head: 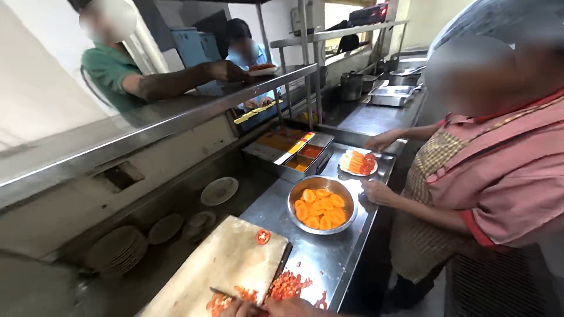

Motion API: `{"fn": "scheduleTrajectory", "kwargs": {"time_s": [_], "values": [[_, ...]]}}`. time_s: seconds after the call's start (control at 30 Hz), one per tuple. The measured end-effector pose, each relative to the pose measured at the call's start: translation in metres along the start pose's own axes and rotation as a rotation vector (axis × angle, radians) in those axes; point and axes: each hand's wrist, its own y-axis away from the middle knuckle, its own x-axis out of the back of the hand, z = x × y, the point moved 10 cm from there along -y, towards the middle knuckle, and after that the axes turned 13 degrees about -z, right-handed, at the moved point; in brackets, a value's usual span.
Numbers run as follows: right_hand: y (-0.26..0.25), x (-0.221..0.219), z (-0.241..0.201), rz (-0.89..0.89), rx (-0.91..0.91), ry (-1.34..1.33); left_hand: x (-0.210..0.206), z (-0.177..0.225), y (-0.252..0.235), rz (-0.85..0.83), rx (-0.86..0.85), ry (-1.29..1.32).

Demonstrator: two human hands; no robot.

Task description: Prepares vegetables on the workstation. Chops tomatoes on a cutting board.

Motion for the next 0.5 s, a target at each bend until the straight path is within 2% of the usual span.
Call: {"fn": "scheduleTrajectory", "kwargs": {"time_s": [0.03, 0.13, 0.27, 0.33, 0.43, 0.5], "values": [[0.007, 0.004, -0.003, -0.022, -0.016, 0.015, 0.004, 0.009, -0.001, 0.014, -0.049, 0.011], [0.029, 0.015, -0.012, -0.067, -0.074, 0.116, 0.002, 0.037, -0.013, -0.125, -0.112, 0.001], [0.051, 0.032, -0.017, -0.075, -0.099, 0.269, 0.001, 0.044, -0.028, -0.148, -0.192, -0.055], [0.066, 0.043, -0.011, -0.051, -0.089, 0.339, 0.005, 0.038, -0.03, -0.149, -0.197, -0.066], [0.097, 0.067, 0.015, -0.017, -0.086, 0.422, 0.014, 0.013, -0.028, -0.062, -0.206, -0.035], [0.124, 0.081, 0.039, -0.022, -0.115, 0.439, 0.019, -0.013, -0.023, -0.049, -0.135, 0.047]]}}
